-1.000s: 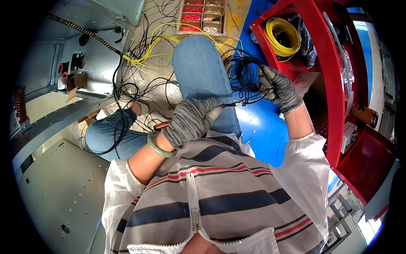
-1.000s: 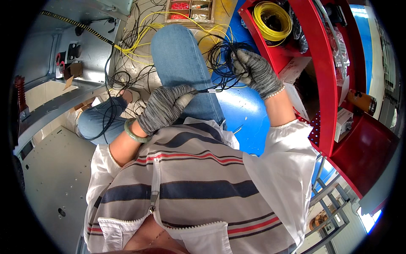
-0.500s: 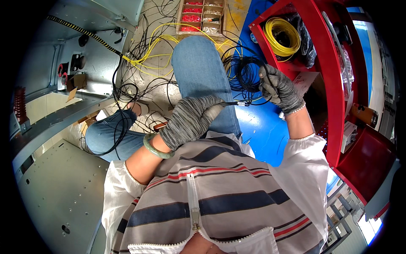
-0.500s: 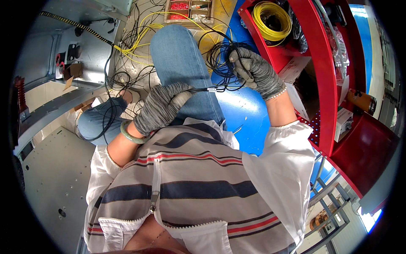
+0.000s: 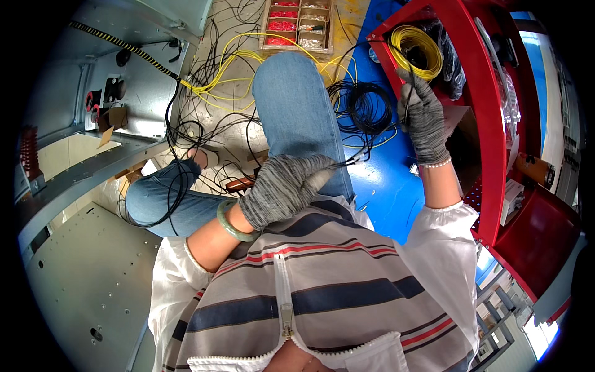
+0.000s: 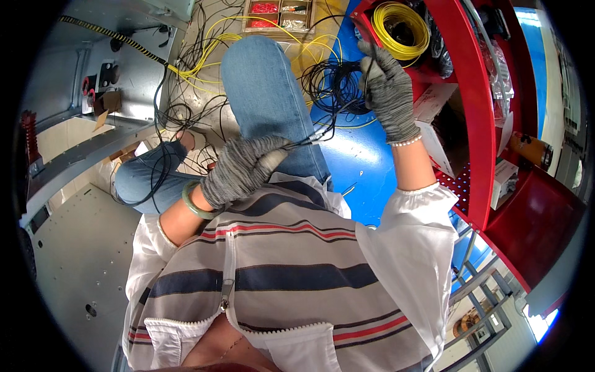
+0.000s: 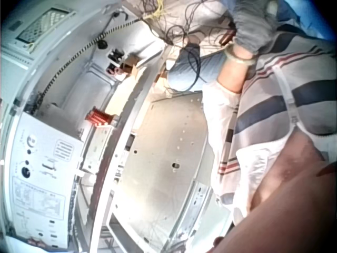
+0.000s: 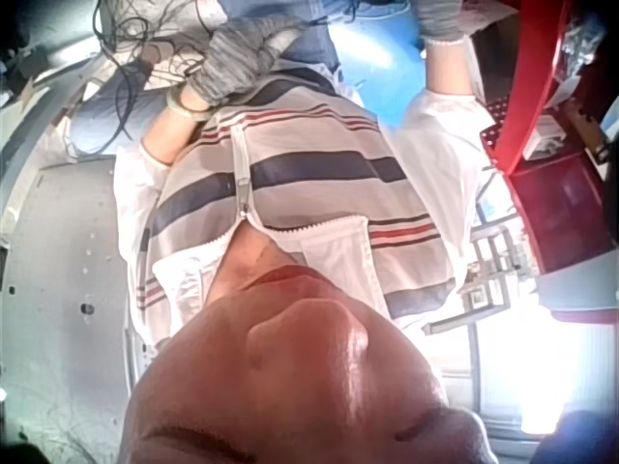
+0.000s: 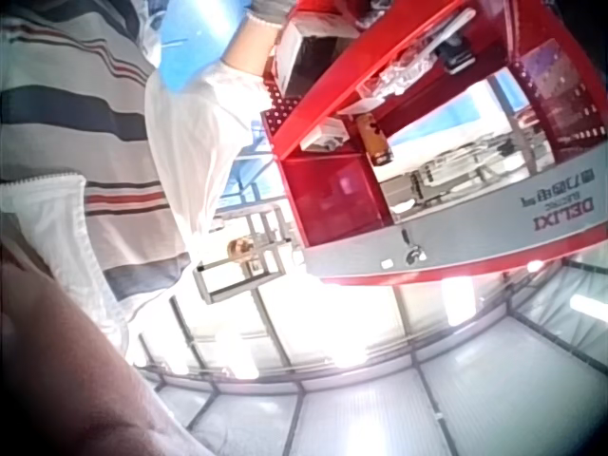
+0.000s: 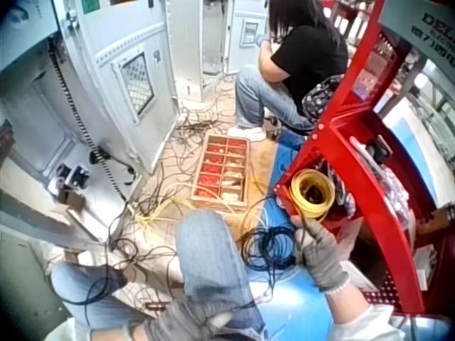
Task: The person sits on the floor and organizes a bundle of black wires, separating them from yellow cables. They use pliers to cut a wire and then coil the black wires into a neat bundle.
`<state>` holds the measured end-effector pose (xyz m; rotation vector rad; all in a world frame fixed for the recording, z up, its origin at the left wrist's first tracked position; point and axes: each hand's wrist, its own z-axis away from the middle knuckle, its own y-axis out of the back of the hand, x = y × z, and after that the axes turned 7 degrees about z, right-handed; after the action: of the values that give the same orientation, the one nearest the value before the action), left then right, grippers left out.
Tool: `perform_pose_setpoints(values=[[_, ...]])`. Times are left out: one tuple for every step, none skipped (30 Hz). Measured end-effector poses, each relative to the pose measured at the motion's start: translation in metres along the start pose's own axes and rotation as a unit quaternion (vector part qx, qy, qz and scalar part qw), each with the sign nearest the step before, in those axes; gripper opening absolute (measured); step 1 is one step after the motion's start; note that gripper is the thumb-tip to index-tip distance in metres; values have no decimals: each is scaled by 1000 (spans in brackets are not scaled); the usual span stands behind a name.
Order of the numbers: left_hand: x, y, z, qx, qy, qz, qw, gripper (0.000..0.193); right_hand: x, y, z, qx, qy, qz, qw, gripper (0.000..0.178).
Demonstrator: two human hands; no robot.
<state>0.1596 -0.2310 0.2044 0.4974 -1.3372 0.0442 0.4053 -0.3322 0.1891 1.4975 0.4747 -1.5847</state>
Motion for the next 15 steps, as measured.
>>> perform_pose_setpoints(values=[[1, 4, 0, 11, 23, 19, 1000, 20, -4, 4, 1, 8, -101, 6, 995, 44], [0, 8, 1, 22, 45, 38, 998, 20, 1, 6, 0, -28, -153, -42, 987, 45], [-7, 11, -3, 52, -24, 46, 997, 21, 10, 9, -1, -62, -205, -90, 973, 48], [-9, 14, -2, 44, -4, 45, 998, 21, 18, 10, -1, -95, -255, -138, 952, 51], [-8, 18, -2, 36, 15, 43, 998, 21, 24, 12, 0, -111, -284, -203, 931, 50], [-6, 21, -3, 29, 36, 41, 998, 20, 28, 13, 0, -146, -259, -240, 924, 47], [-12, 18, -4, 54, -1, 40, 998, 19, 31, 14, 0, -181, -233, -276, 915, 44], [-13, 20, -4, 58, -24, 20, 998, 19, 32, 14, 0, -214, -207, -311, 902, 41], [-13, 21, -5, 63, -46, 2, 997, 19, 28, 13, 1, -207, -202, -307, 907, 37], [-14, 21, -5, 67, -69, -17, 995, 19, 20, 10, 4, -200, -198, -303, 911, 33], [-13, 21, -5, 60, -49, -9, 997, 20, 15, 7, 5, -192, -193, -299, 915, 29], [-12, 19, -5, 53, -29, 0, 998, 20, 17, 4, 6, -187, -176, -275, 927, 27], [-10, 17, -4, 46, -9, 9, 999, 20, 20, 2, 7, -181, -158, -251, 938, 25], [-8, 16, -4, 42, -8, 0, 999, 20, 21, -1, 9, -175, -140, -227, 948, 22], [-6, 15, -4, 39, -6, -9, 999, 20, 12, -7, 11, -109, -166, -170, 965, 18]])
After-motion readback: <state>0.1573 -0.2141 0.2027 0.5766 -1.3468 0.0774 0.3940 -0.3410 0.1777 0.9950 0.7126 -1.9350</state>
